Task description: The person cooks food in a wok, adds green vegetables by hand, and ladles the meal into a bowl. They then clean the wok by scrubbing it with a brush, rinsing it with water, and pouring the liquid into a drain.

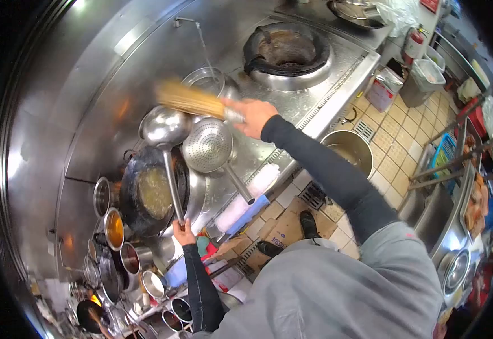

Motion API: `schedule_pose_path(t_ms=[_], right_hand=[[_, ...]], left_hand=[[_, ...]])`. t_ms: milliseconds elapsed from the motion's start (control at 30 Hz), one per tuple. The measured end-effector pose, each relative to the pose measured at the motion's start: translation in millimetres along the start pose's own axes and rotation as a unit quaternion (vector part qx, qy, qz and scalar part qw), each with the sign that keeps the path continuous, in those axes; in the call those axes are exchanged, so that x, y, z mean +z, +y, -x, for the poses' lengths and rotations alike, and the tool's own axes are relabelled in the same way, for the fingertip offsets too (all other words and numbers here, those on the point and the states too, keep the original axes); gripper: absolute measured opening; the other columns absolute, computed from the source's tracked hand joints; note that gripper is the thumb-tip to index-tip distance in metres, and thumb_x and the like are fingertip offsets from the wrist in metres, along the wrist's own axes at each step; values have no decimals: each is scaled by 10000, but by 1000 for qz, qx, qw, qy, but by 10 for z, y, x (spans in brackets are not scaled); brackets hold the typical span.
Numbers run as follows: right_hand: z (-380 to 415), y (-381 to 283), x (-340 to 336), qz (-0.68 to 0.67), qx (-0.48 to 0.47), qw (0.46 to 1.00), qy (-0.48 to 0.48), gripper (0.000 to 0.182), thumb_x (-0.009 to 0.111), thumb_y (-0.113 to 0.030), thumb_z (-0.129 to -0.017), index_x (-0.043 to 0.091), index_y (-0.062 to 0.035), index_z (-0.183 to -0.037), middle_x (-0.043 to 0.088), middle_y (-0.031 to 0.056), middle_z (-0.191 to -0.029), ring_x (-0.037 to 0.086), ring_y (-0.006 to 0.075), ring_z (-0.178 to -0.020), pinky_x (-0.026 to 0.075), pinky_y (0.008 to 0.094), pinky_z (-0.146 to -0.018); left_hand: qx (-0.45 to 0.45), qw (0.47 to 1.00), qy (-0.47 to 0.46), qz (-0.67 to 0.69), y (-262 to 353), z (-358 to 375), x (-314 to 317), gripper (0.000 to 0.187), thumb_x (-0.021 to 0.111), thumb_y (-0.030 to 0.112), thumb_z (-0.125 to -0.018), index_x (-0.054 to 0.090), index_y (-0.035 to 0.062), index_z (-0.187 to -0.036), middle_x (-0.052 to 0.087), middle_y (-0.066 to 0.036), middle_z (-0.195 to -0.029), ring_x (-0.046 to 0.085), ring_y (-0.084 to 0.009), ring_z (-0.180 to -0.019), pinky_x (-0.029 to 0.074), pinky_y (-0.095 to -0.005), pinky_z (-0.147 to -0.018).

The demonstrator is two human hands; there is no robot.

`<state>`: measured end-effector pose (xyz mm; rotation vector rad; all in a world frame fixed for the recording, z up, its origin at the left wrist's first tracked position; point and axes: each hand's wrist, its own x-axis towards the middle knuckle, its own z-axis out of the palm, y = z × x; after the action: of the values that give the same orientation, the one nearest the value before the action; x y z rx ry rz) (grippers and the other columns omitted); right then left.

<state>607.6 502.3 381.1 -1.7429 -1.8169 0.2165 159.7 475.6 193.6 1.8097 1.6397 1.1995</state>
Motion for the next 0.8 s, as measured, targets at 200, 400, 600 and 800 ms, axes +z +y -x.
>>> schedule_pose_path(t_ms=[200,400,600,800], right_hand=[[94,105,-141,38,17,999,18,641,593,-226,-757,332,-232,-1342,576,156,-1038,601,338,-843,487,428,-757],[-188,131,-316,128,77,977,-151,597,592,-193,-733,404,-234,-1298,594,183,-967,601,318,-861,491,410,-748],[-44,235,-85,67,38,985,-156,388,617,-205,-680,597,-167,-1066,641,141,-931,624,284,-878,502,410,-708],[858,913,218,-146,270,947,93,574,632,-200,-635,486,-121,-1184,631,169,-877,608,345,-841,491,417,-732]], left_hand=[[-58,979,80,-176,417,125,-16,272,659,199,-779,546,54,-979,604,-110,-735,578,-201,-647,444,-335,-605],[-17,965,110,-237,360,27,-236,267,652,225,-777,560,97,-992,577,-94,-690,564,-256,-629,438,-367,-591],[-3,986,57,-155,25,198,-129,408,660,239,-804,520,-48,-1058,596,-121,-865,572,-199,-762,465,-315,-656],[-214,906,-296,212,1639,731,435,449,455,155,-900,283,128,-1315,386,-17,-581,350,-79,-408,303,-215,-341]])
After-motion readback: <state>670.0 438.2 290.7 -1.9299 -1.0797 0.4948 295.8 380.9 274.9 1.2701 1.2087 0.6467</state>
